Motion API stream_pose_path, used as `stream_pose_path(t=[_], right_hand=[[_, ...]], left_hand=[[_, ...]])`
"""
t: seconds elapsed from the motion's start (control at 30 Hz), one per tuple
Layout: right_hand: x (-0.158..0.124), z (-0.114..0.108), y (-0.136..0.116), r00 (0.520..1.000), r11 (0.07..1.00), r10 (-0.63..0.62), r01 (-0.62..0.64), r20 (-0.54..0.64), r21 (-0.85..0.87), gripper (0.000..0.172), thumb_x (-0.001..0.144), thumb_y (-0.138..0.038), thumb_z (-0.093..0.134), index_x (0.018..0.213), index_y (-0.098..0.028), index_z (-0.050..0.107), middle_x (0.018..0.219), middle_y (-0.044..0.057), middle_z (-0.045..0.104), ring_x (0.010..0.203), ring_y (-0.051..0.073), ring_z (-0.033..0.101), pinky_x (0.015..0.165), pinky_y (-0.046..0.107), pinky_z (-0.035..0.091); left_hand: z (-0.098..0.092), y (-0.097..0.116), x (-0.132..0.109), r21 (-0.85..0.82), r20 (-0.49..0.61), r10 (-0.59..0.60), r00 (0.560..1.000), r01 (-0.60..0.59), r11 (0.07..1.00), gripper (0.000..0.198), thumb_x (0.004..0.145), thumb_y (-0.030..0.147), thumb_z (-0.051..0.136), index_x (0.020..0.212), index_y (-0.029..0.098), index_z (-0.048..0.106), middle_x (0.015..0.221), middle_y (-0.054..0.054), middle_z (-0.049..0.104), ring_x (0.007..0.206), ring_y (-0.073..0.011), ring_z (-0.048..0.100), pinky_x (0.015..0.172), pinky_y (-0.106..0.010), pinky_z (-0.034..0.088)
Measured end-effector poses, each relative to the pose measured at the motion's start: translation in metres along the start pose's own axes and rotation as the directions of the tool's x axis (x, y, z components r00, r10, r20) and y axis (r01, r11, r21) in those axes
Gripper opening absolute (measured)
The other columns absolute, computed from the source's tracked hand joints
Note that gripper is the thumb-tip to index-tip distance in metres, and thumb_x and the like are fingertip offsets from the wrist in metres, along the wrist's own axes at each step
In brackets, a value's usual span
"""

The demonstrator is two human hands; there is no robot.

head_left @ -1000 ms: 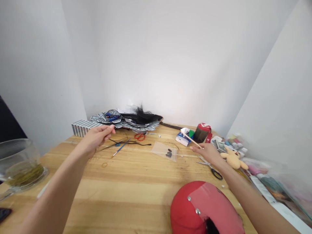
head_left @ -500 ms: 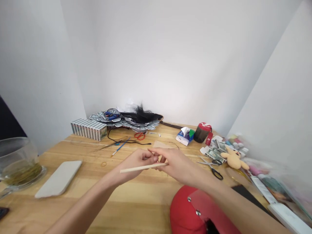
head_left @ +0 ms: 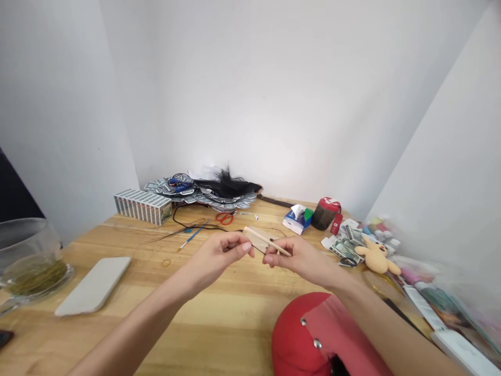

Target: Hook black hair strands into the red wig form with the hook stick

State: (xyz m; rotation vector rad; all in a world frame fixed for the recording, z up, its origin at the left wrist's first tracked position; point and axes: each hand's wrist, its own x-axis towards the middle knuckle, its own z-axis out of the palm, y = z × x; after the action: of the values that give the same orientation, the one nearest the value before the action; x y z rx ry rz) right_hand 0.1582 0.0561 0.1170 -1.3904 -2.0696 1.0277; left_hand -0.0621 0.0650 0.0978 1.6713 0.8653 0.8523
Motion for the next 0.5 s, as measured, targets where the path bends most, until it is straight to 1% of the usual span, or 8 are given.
stream_pose_path(t=[0.1, 0.17, 0.23, 0.3, 0.33, 0.4, 0.47, 0.5], right_hand=[[-0.001, 0.004, 0.002, 1.0, 0.998, 0.017, -0.019, 0.023, 0.06, 0.026, 0.085, -0.041, 0.067, 0.08, -0.017, 0.077, 0.068, -0.001, 0.063, 0.059, 0.012, 0.047, 0.053, 0.023, 0.036], [-0.001, 0.009, 0.003, 0.999, 0.995, 0.028, -0.033, 0.046, 0.092, 0.027, 0.082, -0.043, 0.069, 0.081, -0.018, 0.079, 0.062, -0.002, 0.059, 0.055, 0.011, 0.042, 0.049, 0.022, 0.035], [-0.002, 0.014, 0.004, 0.997, 0.992, 0.032, -0.041, 0.076, 0.116, 0.027, 0.08, -0.043, 0.071, 0.08, -0.018, 0.08, 0.059, -0.003, 0.055, 0.054, 0.011, 0.041, 0.048, 0.022, 0.035], [-0.003, 0.014, 0.005, 0.996, 0.99, 0.037, -0.047, 0.082, 0.13, 0.028, 0.077, -0.044, 0.074, 0.082, -0.018, 0.081, 0.058, -0.003, 0.054, 0.054, 0.011, 0.042, 0.048, 0.022, 0.035], [-0.003, 0.013, 0.006, 0.997, 0.99, 0.04, -0.048, 0.063, 0.134, 0.028, 0.075, -0.045, 0.075, 0.084, -0.019, 0.081, 0.06, -0.003, 0.056, 0.055, 0.011, 0.044, 0.049, 0.023, 0.036], [-0.004, 0.006, 0.007, 0.998, 0.989, 0.049, -0.044, -0.036, 0.144, 0.032, 0.074, -0.047, 0.077, 0.091, -0.02, 0.08, 0.07, 0.0, 0.064, 0.06, 0.013, 0.05, 0.053, 0.024, 0.037], [-0.005, -0.005, 0.007, 0.978, 0.987, 0.062, -0.032, -0.199, 0.155, 0.037, 0.076, -0.051, 0.073, 0.096, -0.02, 0.077, 0.078, 0.001, 0.068, 0.062, 0.014, 0.051, 0.054, 0.025, 0.036], [-0.006, -0.01, 0.006, 0.956, 0.987, 0.067, -0.021, -0.287, 0.159, 0.039, 0.08, -0.053, 0.069, 0.099, -0.019, 0.075, 0.077, 0.001, 0.066, 0.059, 0.014, 0.049, 0.052, 0.025, 0.034]], left_hand=[[0.003, 0.002, -0.002, -0.128, -0.053, 0.007, 0.999, -0.014, 0.992, 0.031, 0.085, 0.049, 0.06, 0.083, 0.019, 0.067, 0.07, 0.002, 0.056, 0.062, -0.0133, 0.043, 0.057, -0.025, 0.032], [0.007, 0.003, -0.003, -0.207, -0.086, 0.016, 0.996, -0.034, 0.978, 0.029, 0.084, 0.048, 0.061, 0.083, 0.02, 0.064, 0.091, -0.004, 0.066, 0.08, -0.0168, 0.056, 0.068, -0.026, 0.041], [0.011, 0.004, -0.003, -0.275, -0.113, 0.027, 0.993, -0.057, 0.96, 0.026, 0.085, 0.046, 0.059, 0.08, 0.021, 0.058, 0.11, -0.007, 0.068, 0.104, -0.0214, 0.06, 0.084, -0.03, 0.046], [0.013, 0.005, -0.002, -0.308, -0.139, 0.041, 0.989, -0.083, 0.948, 0.025, 0.088, 0.045, 0.054, 0.08, 0.022, 0.052, 0.111, -0.008, 0.069, 0.111, -0.023, 0.061, 0.092, -0.035, 0.048], [0.014, 0.006, -0.001, -0.306, -0.154, 0.051, 0.987, -0.097, 0.947, 0.025, 0.09, 0.045, 0.051, 0.081, 0.022, 0.05, 0.105, -0.008, 0.07, 0.107, -0.023, 0.064, 0.093, -0.037, 0.049], [0.014, 0.006, -0.001, -0.259, -0.191, 0.071, 0.979, -0.12, 0.958, 0.026, 0.093, 0.046, 0.046, 0.084, 0.022, 0.051, 0.094, -0.007, 0.07, 0.096, -0.0226, 0.067, 0.092, -0.039, 0.05], [0.013, 0.005, -0.001, -0.157, -0.22, 0.098, 0.97, -0.135, 0.978, 0.027, 0.093, 0.045, 0.048, 0.084, 0.021, 0.055, 0.091, -0.007, 0.071, 0.092, -0.0233, 0.067, 0.091, -0.039, 0.049], [0.012, 0.004, -0.001, -0.088, -0.232, 0.116, 0.966, -0.14, 0.986, 0.027, 0.092, 0.044, 0.05, 0.084, 0.02, 0.058, 0.091, -0.007, 0.071, 0.093, -0.0244, 0.066, 0.091, -0.039, 0.048]])
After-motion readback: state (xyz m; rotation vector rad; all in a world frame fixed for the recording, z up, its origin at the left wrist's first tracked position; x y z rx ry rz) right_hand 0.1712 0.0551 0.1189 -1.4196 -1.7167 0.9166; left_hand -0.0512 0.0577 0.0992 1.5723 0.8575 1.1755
